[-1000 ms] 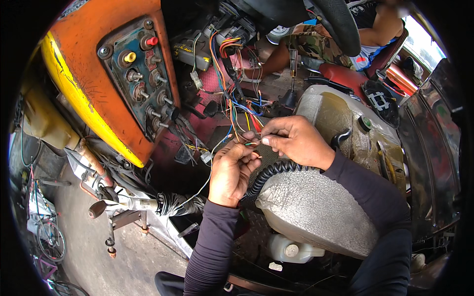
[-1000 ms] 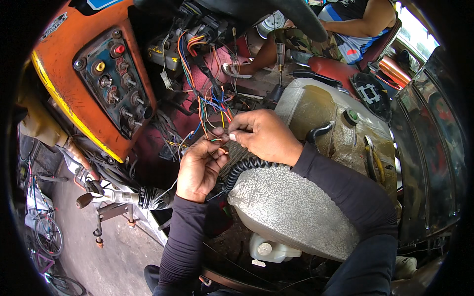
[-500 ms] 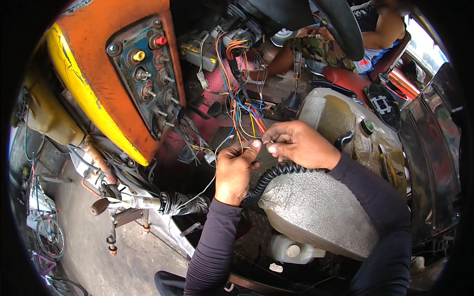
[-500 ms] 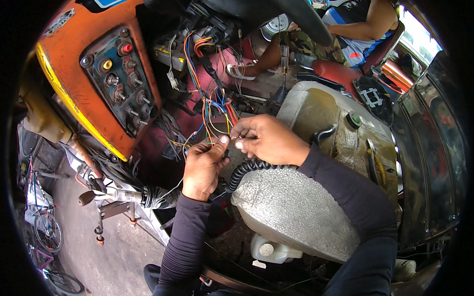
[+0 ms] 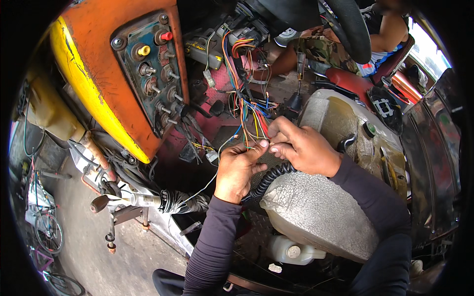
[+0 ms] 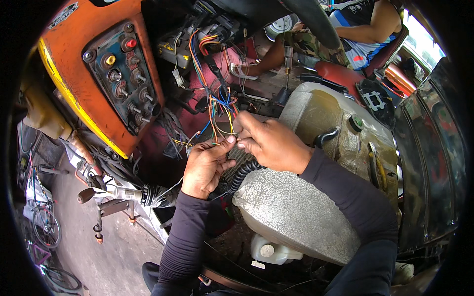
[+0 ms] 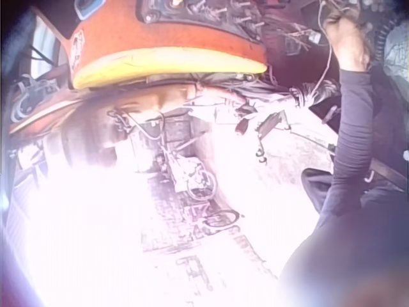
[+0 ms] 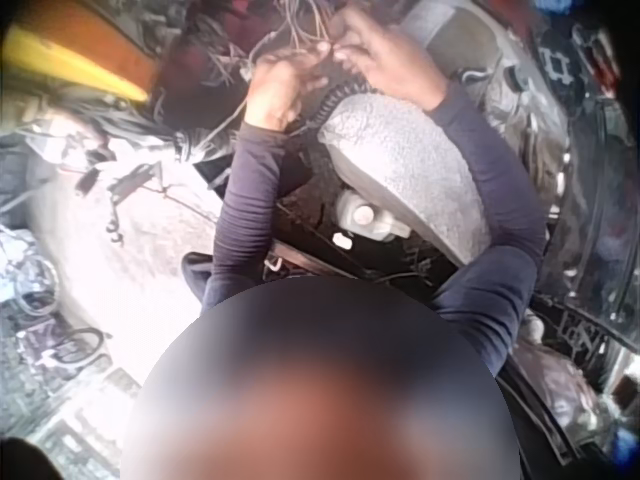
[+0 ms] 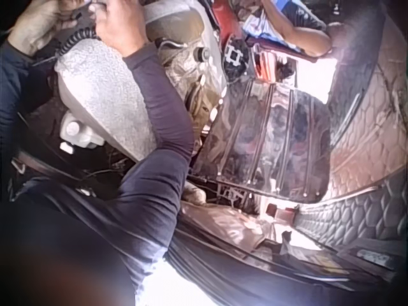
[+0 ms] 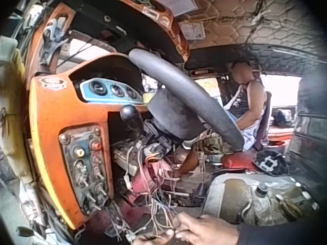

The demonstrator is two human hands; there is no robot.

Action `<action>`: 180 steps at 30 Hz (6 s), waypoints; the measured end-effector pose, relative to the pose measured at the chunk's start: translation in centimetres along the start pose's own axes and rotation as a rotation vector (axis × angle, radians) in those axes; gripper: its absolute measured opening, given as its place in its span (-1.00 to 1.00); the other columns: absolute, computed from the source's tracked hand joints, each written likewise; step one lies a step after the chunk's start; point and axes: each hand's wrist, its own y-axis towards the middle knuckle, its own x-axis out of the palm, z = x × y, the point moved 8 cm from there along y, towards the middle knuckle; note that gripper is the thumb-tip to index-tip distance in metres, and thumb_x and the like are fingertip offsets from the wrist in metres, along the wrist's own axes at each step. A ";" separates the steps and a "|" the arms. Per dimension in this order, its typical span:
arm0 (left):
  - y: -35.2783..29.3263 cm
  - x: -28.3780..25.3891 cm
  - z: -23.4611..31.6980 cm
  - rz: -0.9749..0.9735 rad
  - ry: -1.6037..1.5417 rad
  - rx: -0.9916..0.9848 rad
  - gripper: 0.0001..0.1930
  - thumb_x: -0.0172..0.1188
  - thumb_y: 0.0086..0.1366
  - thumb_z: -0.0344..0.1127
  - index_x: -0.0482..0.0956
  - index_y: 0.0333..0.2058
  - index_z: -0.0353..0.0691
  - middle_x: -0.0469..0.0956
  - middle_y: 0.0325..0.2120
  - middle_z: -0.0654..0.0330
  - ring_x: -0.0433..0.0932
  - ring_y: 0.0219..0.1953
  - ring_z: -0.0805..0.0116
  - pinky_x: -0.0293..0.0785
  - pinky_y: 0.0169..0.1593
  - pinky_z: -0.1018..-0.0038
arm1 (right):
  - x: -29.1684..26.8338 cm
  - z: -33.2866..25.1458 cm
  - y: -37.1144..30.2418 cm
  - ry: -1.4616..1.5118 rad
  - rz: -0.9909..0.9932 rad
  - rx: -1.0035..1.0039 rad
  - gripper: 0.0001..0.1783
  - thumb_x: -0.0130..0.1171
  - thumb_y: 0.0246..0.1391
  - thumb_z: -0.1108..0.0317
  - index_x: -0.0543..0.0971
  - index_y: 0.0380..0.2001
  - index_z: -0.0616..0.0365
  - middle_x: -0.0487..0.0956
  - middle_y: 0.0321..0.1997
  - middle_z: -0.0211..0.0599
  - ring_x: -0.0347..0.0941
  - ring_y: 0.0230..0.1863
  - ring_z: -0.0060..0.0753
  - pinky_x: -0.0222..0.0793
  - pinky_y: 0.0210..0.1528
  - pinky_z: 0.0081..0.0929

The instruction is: The person works on a tangle of multicolored wires inside the cabin of a three-wheeled vehicle. They repeatedly separate, twist, and join individual wires by hand, occasionally using a small tool to strip or adjust connections. The hands remain in frame throughout, manipulating the wiring harness near the dashboard and steering column.

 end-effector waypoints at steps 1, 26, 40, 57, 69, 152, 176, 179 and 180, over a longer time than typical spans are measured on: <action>0.0 0.0 0.0 0.000 -0.003 -0.002 -0.84 0.35 0.44 -0.31 0.73 -0.12 -0.25 0.70 -0.33 0.37 0.60 -0.37 0.62 0.57 -0.26 0.56 | -0.1 -0.3 0.0 -0.028 0.015 -0.056 -0.66 0.22 0.30 0.47 0.32 0.01 0.18 0.71 -0.29 0.03 0.67 -0.19 0.23 0.52 -0.28 -0.04; 0.4 -0.5 -0.6 0.011 -0.217 -0.040 -0.91 0.39 0.41 -0.34 0.71 -0.27 -0.22 0.64 -0.43 0.38 0.53 -0.44 0.61 0.56 -0.24 0.51 | -0.8 -2.6 -1.0 -0.477 0.170 -0.414 -0.72 0.36 0.12 0.44 0.66 -0.08 0.09 0.65 -0.05 -0.34 0.69 -0.11 -0.16 0.66 -0.15 -0.28; 0.8 0.5 -0.9 -0.015 -0.061 0.213 -0.91 0.37 0.40 -0.40 0.74 -0.21 -0.30 0.67 -0.38 0.34 0.54 -0.42 0.62 0.49 -0.28 0.65 | 0.1 3.7 0.3 0.566 -0.145 0.409 -0.80 0.39 0.25 0.35 0.63 -0.36 0.25 0.59 -0.43 -0.46 0.57 -0.40 -0.51 0.46 -0.36 -0.53; 0.2 0.2 -0.8 0.065 -0.114 0.109 -0.86 0.38 0.41 -0.33 0.74 -0.19 -0.28 0.66 -0.39 0.36 0.51 -0.42 0.62 0.52 -0.25 0.55 | -1.0 -2.1 -0.3 -0.403 0.041 -0.326 -0.82 0.33 0.22 0.36 0.64 -0.16 0.18 0.62 -0.11 -0.36 0.60 -0.24 -0.38 0.55 -0.21 -0.36; 0.5 0.2 -0.9 0.052 -0.171 0.105 -0.90 0.36 0.42 -0.32 0.72 -0.23 -0.20 0.66 -0.39 0.38 0.53 -0.41 0.59 0.49 -0.24 0.50 | -0.7 -2.9 -1.1 -0.726 0.079 -0.453 -0.64 0.30 0.07 0.47 0.62 -0.02 0.10 0.58 -0.07 -0.30 0.60 -0.04 -0.11 0.59 -0.02 -0.28; -0.3 -2.9 -1.9 0.016 -0.479 -0.043 -0.78 0.22 0.50 -0.24 0.68 -0.13 -0.29 0.57 -0.46 0.37 0.51 -0.42 0.52 0.60 -0.08 0.38 | -0.6 -1.5 0.9 0.323 0.024 0.309 -0.64 0.30 0.36 0.24 0.56 0.11 0.16 0.52 -0.42 -0.52 0.34 -0.48 -0.77 0.33 -0.41 -0.62; 0.5 -1.9 -2.7 -0.010 -0.567 -0.102 -0.75 0.30 0.47 -0.21 0.67 -0.06 -0.28 0.34 -0.56 0.50 0.29 -0.50 0.59 0.46 -0.12 0.49 | -10.5 -16.9 10.2 -0.192 0.682 -0.555 -0.46 0.33 0.18 0.51 0.51 0.22 0.39 0.70 -0.04 -0.25 0.57 0.04 -0.46 0.43 0.20 -0.43; 0.3 -1.9 -2.5 -0.014 -0.534 -0.090 -0.74 0.29 0.47 -0.20 0.68 -0.07 -0.28 0.34 -0.55 0.50 0.31 -0.48 0.60 0.46 -0.11 0.49 | -10.7 -16.5 10.5 -0.149 0.735 -0.539 -0.53 0.38 0.16 0.47 0.59 0.12 0.40 0.71 -0.08 -0.22 0.57 -0.03 -0.46 0.45 0.15 -0.43; 0.3 -1.9 -2.4 -0.019 -0.522 -0.086 -0.74 0.29 0.48 -0.19 0.69 -0.07 -0.28 0.34 -0.55 0.50 0.32 -0.48 0.61 0.46 -0.11 0.49 | -10.7 -16.5 10.7 -0.120 0.763 -0.538 -0.55 0.39 0.15 0.45 0.61 0.08 0.41 0.71 -0.10 -0.21 0.57 -0.05 -0.46 0.46 0.13 -0.43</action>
